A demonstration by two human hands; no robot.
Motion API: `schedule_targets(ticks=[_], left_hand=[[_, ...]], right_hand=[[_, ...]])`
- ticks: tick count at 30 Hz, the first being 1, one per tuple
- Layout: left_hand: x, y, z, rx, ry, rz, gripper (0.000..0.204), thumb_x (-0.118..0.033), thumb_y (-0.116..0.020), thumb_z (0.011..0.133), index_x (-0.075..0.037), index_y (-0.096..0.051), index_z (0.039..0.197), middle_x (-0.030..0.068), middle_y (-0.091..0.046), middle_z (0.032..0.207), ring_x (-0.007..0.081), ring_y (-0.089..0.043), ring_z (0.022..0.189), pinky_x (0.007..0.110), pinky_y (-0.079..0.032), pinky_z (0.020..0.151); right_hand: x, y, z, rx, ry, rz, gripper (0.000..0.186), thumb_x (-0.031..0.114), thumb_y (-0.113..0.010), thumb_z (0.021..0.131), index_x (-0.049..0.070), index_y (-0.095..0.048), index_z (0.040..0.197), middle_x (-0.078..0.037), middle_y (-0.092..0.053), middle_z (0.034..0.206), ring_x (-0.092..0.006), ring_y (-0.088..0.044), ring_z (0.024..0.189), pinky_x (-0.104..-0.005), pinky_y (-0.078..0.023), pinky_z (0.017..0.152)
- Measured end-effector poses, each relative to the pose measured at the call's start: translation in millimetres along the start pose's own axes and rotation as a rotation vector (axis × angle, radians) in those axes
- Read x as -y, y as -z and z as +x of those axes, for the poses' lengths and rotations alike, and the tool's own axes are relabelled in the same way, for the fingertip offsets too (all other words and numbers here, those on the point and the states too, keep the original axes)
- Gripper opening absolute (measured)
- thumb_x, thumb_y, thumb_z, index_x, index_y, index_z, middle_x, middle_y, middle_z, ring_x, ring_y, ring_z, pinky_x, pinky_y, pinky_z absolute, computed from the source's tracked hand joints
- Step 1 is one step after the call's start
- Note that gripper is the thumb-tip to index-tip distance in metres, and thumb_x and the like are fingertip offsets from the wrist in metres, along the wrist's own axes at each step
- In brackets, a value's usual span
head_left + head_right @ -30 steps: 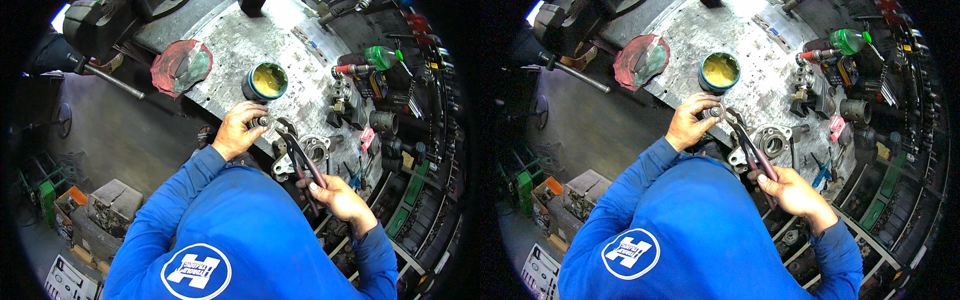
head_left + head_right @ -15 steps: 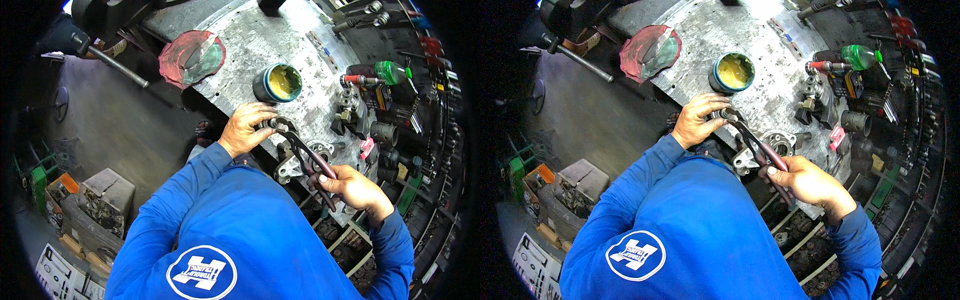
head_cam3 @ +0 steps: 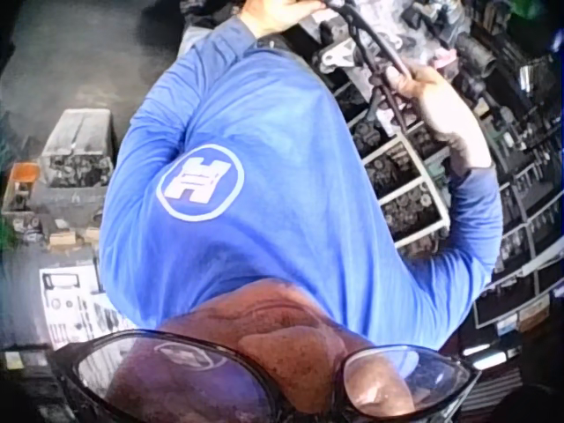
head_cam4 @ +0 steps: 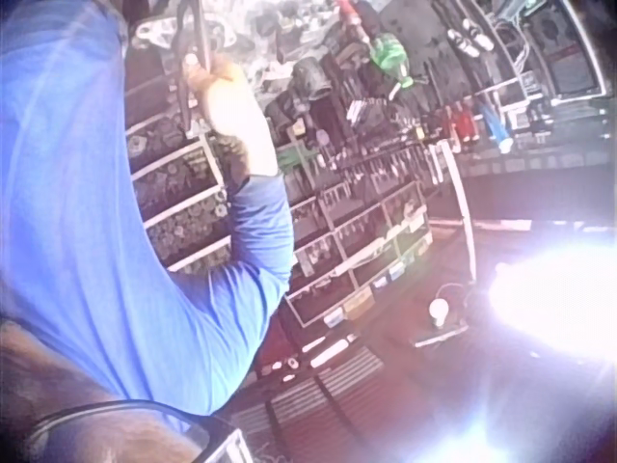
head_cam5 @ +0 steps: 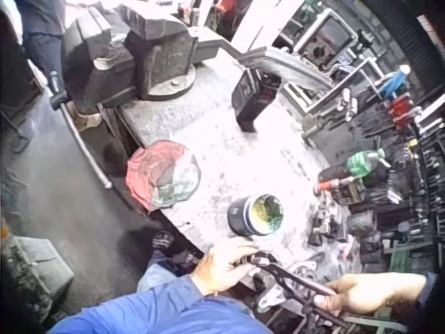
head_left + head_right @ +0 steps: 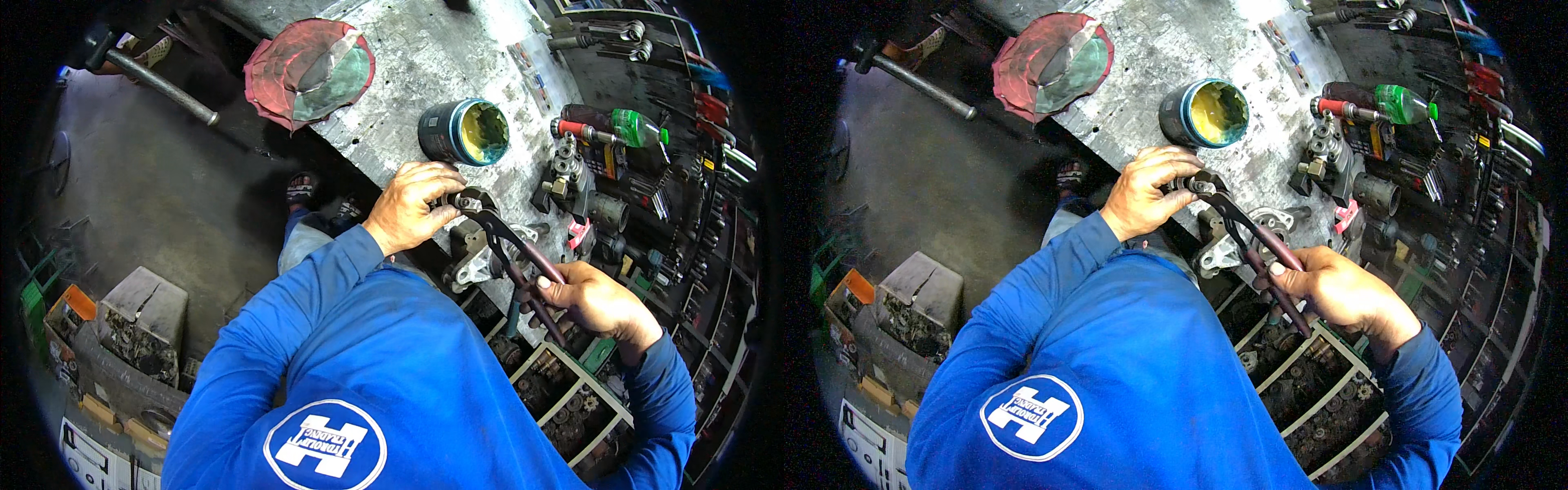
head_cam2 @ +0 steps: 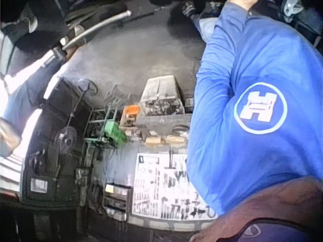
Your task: The person secures a small gear assembly in a bench vise, applies grease, and uses pliers and a screwdriver to adjust or remove a component. They repeatedly reposition the part and tools while working at a cluttered workshop bench.
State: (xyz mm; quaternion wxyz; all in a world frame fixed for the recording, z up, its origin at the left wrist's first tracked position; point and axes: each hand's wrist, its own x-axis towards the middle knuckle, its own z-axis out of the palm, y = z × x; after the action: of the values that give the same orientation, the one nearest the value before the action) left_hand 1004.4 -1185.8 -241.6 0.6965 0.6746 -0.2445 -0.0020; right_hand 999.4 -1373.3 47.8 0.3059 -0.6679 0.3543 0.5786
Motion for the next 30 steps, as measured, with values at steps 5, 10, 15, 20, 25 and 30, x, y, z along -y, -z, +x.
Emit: schedule_targets(ticks=[5,10,15,20,25,30], left_hand=[[2,-2,-1,-0.016,-0.017,-0.014,0.038,-0.008,-0.083,0.075,-0.004,-0.075,0.112,0.0105,-0.077,0.118,0.0321,-0.07,0.119,0.045,-0.051,0.106],[3,-3,0,-0.036,-0.017,-0.033,0.037,-0.007,-0.083,0.075,-0.003,-0.075,0.11,0.011,-0.077,0.118,0.0325,-0.071,0.118,0.046,-0.051,0.107],[2,-5,0,-0.048,-0.022,-0.039,0.036,-0.008,-0.084,0.075,-0.003,-0.076,0.11,0.0118,-0.077,0.117,0.033,-0.071,0.116,0.046,-0.051,0.106],[3,-5,0,-0.032,-0.022,-0.05,0.036,-0.007,-0.084,0.074,-0.003,-0.076,0.109,0.0126,-0.077,0.115,0.0333,-0.071,0.115,0.046,-0.052,0.105],[1,-3,2,-0.023,0.0,-0.052,0.036,-0.008,-0.085,0.075,-0.002,-0.075,0.109,0.0153,-0.077,0.115,0.0343,-0.071,0.115,0.046,-0.054,0.105],[-10,6,7,-0.059,0.09,-0.133,0.032,-0.008,-0.088,0.08,0.001,-0.076,0.108,0.0162,-0.077,0.115,0.0302,-0.074,0.11,0.041,-0.058,0.099]], right_hand=[[4,-5,0,-0.008,-0.031,-0.106,0.04,0.037,-0.059,0.111,-0.001,-0.069,0.119,-0.004,-0.073,0.09,-0.014,-0.068,0.079,-0.0335,-0.056,0.069],[0,-10,3,-0.021,-0.031,-0.062,0.037,0.037,-0.058,0.112,0.001,-0.067,0.109,-0.004,-0.069,0.082,-0.0127,-0.067,0.074,-0.0322,-0.055,0.063],[0,-17,3,-0.065,-0.057,-0.112,0.034,0.036,-0.057,0.112,0.002,-0.064,0.108,-0.003,-0.066,0.078,-0.0121,-0.063,0.066,-0.0312,-0.053,0.058],[7,-23,0,-0.083,-0.15,-0.005,0.028,0.034,-0.057,0.112,0.006,-0.059,0.118,0.001,-0.056,0.073,-0.011,-0.057,0.06,-0.03,-0.049,0.049],[-2,-13,-5,-0.015,0.057,-0.027,0.035,0.031,-0.06,0.111,0.002,-0.063,0.13,-0.003,-0.069,0.098,-0.0123,-0.068,0.082,-0.0315,-0.058,0.07],[-56,-9,-14,-0.241,0.234,-0.071,0.04,0.031,-0.062,0.11,0.0,-0.065,0.135,-0.005,-0.069,0.094,-0.0136,-0.066,0.088,-0.034,-0.054,0.077]])
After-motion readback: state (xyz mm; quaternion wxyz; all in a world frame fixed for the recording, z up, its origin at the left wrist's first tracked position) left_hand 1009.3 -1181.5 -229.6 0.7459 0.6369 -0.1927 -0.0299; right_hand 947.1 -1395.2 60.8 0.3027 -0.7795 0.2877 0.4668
